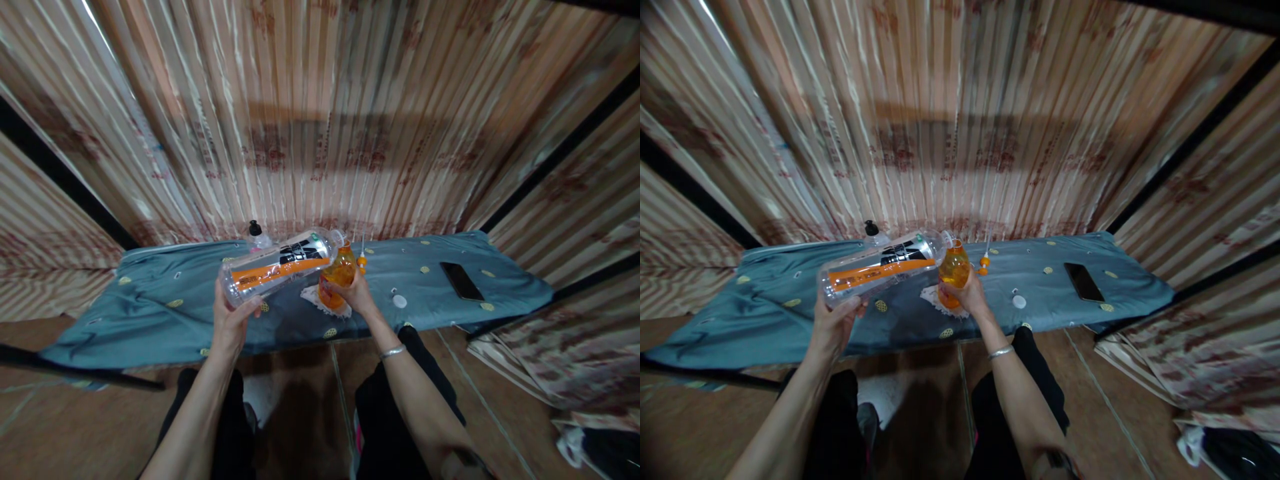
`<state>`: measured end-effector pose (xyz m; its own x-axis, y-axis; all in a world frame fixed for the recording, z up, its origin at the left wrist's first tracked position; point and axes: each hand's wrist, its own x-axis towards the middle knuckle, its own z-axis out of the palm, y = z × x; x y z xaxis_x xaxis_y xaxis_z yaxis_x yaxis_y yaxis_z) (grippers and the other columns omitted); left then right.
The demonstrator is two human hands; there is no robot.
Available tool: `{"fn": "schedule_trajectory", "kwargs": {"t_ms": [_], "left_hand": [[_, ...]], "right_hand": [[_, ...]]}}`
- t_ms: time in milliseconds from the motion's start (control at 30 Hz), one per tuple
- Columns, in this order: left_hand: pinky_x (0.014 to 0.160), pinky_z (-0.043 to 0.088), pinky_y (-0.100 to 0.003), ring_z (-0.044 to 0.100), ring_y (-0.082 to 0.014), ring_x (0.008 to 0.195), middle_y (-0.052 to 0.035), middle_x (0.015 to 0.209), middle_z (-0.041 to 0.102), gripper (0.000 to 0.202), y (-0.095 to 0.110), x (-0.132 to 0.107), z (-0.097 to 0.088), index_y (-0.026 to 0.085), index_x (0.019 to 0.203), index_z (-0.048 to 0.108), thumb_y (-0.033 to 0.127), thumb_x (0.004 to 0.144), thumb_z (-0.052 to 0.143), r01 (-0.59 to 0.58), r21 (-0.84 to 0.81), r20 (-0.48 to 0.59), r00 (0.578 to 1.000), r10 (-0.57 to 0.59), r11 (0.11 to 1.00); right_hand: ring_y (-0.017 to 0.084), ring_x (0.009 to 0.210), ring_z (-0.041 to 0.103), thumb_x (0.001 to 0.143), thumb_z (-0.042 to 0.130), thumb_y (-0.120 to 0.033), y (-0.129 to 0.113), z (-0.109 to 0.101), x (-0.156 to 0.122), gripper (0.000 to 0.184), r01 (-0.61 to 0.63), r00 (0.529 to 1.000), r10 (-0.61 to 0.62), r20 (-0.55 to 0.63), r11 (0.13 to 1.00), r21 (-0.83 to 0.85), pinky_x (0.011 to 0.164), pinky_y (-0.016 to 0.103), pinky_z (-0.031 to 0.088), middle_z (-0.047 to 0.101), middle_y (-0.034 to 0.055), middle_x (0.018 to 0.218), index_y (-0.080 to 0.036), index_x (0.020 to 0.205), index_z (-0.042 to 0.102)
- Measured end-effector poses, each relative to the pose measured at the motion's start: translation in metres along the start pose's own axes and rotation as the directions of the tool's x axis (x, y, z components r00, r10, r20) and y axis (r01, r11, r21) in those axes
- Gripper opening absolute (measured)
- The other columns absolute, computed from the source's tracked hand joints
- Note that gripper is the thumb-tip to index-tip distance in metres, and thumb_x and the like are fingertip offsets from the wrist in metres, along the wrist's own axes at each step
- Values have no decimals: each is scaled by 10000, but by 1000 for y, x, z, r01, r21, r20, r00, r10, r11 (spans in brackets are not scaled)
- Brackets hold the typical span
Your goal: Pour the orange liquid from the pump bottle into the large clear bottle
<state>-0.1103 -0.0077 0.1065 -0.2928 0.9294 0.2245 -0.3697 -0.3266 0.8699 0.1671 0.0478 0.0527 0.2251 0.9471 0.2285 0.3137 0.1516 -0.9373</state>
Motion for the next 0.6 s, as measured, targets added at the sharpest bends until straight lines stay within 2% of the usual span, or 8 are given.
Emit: {"fn": "schedule_trajectory", "kwargs": {"t_ms": [300,600], "left_hand": [[428,408,-211,589,-111,606,-10,965,711,822,0,0,-1,265,1290,645,293,530,956,-1,25,10,1000,1,1000],[411,403,-202,576,-108,568,0,889,705,766,0,0,0,238,1208,665,301,505,964,-3,29,-5,1000,3,1000]], "right_hand": [[360,1121,740,536,937,-451,-2,-1,0,752,-21,1000,21,18,1000,11,988,498,584,784,118,1187,-212,1186,643],[350,1117,740,551,943,-424,3,-1,1,742,-7,999,5,36,999,31,988,494,587,785,109,1176,-218,1197,643]]}}
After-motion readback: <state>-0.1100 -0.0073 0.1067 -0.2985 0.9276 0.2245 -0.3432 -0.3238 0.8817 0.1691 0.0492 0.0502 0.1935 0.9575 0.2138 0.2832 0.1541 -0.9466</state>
